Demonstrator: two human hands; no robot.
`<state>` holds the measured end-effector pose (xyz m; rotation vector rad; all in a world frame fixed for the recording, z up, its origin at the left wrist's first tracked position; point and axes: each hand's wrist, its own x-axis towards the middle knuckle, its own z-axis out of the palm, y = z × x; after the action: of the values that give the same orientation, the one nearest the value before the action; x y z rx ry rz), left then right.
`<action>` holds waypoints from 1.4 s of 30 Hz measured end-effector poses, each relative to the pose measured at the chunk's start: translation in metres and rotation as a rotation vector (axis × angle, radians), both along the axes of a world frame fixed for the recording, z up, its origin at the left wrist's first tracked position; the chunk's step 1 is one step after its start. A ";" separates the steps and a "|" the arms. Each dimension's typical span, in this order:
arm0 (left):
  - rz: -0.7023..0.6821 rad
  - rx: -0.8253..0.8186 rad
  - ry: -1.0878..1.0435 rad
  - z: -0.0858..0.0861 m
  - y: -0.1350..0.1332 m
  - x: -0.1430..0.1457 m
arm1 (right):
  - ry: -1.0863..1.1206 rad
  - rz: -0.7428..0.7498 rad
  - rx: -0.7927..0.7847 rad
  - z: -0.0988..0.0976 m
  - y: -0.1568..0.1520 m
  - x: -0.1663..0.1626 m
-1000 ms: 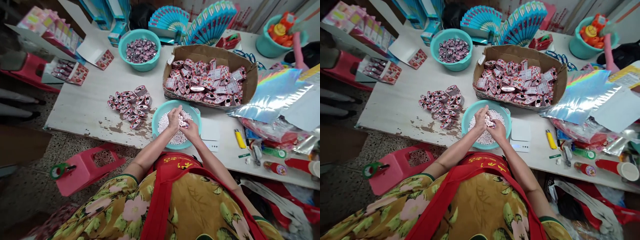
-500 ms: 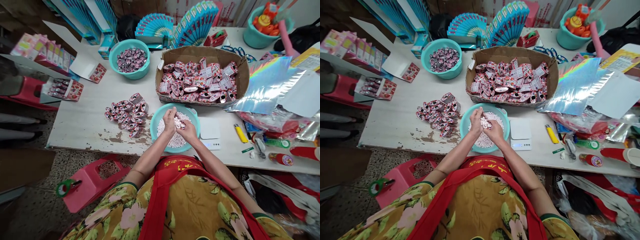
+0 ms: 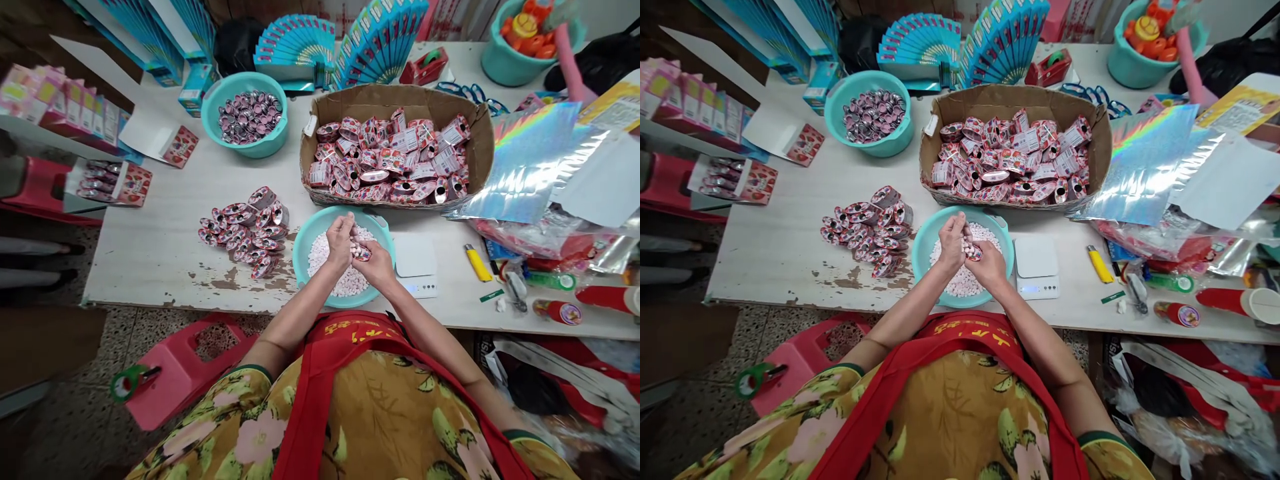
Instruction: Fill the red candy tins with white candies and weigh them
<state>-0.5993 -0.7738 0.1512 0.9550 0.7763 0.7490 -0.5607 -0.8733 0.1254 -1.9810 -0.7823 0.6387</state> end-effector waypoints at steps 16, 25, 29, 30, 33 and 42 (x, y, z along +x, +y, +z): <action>-0.205 0.047 0.090 -0.002 -0.016 0.008 | 0.196 -0.105 0.223 -0.030 -0.009 -0.001; -0.095 0.087 0.144 -0.014 -0.005 0.002 | 0.240 -0.076 0.253 -0.030 -0.034 0.017; -0.291 0.661 0.673 -0.042 0.037 -0.040 | 0.102 -0.326 0.324 -0.038 -0.083 0.053; -0.381 0.803 0.858 -0.052 0.044 -0.051 | 0.069 -0.399 0.309 -0.045 -0.093 0.064; -0.547 1.015 1.284 -0.080 0.046 -0.074 | 0.098 -0.489 0.224 -0.076 -0.112 0.090; -0.455 0.751 1.385 -0.111 -0.018 -0.064 | -0.493 -0.302 0.154 -0.034 -0.071 0.161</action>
<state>-0.6629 -0.7918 0.0401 2.3099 1.3940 -0.1927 -0.4002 -0.9443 0.0910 -2.0783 -0.7677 -0.0936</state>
